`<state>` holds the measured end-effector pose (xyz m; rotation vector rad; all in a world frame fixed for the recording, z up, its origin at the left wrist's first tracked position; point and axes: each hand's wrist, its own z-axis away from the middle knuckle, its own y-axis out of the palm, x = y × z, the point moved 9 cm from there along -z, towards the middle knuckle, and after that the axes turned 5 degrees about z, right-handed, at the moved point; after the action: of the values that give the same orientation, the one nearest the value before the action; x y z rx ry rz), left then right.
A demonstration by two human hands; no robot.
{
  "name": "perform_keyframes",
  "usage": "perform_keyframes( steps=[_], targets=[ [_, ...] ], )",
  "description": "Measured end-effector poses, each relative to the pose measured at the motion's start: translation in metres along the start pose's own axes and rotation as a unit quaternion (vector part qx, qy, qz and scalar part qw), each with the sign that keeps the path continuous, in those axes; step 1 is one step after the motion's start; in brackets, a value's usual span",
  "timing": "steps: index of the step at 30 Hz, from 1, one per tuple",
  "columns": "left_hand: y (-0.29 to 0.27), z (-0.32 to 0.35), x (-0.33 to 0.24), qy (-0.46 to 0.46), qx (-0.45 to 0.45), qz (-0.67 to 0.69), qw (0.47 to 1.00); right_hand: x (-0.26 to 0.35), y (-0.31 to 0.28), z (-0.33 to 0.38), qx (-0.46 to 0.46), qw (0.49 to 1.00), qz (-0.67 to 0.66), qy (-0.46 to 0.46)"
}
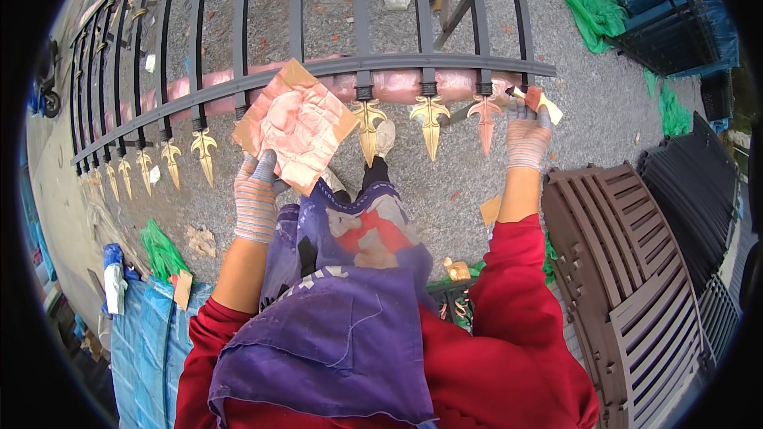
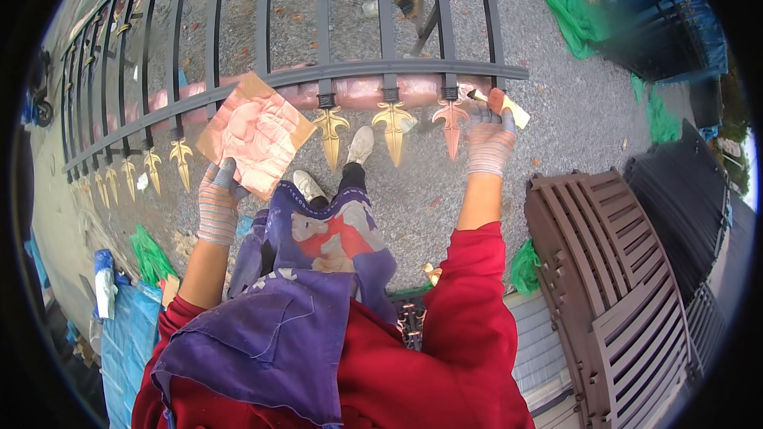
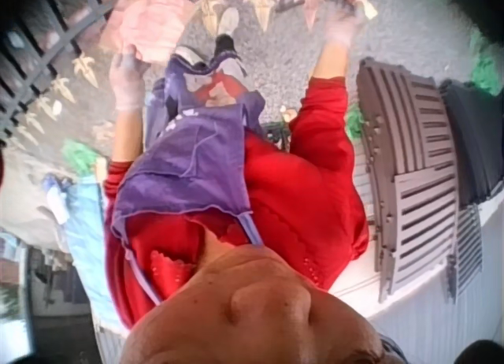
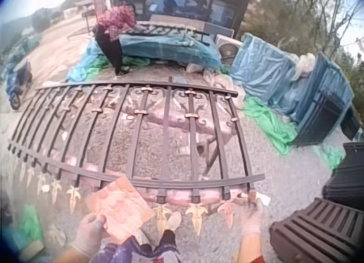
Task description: The person paints decorative metal gate sections with a brush, applying a copper-colored finish to the ornamental details. The person moves along the gate, painting different sections and flipping the gate over to access the other side.
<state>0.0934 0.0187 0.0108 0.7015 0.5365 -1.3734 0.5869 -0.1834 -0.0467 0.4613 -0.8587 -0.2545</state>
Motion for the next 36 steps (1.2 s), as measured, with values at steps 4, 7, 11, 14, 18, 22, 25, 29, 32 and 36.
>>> perform_keyframes(
  steps=[4,7,11,14,18,22,25,29,32,36],
  targets=[
    [0.035,0.0,0.006,-0.007,0.035,-0.007,0.999,0.007,0.017,-0.01,0.023,0.998,0.054,-0.01],
    [0.062,-0.002,0.013,-0.022,0.052,-0.025,0.998,0.014,-0.008,-0.062,0.013,0.996,0.049,-0.072],
    [0.081,-0.001,0.015,-0.035,0.04,-0.042,0.998,0.006,-0.007,-0.088,-0.066,0.986,0.121,-0.098],
    [0.083,-0.006,0.022,-0.043,0.039,-0.046,0.997,-0.01,0.001,-0.086,-0.035,0.985,0.127,-0.115],
    [0.096,-0.006,0.019,-0.04,0.025,-0.043,0.998,-0.018,0.0,-0.079,-0.028,0.98,0.164,-0.107],
    [0.096,-0.008,0.018,-0.038,0.025,-0.045,0.998,0.016,-0.02,-0.092,-0.047,0.989,0.085,-0.108],
    [0.098,-0.007,0.017,-0.037,-0.008,-0.043,0.998,0.012,-0.016,-0.102,-0.026,0.987,0.128,-0.093],
    [0.105,-0.008,0.018,-0.04,0.009,-0.045,0.998,-0.023,-0.009,-0.094,-0.011,0.983,0.182,-0.012],
    [0.102,-0.009,0.021,-0.039,0.014,-0.044,0.998,-0.022,-0.008,-0.081,0.008,0.985,0.17,-0.001],
    [0.097,-0.01,0.021,-0.034,0.003,-0.04,0.999,0.009,-0.029,-0.09,-0.085,0.987,0.133,-0.038]
  ],
)
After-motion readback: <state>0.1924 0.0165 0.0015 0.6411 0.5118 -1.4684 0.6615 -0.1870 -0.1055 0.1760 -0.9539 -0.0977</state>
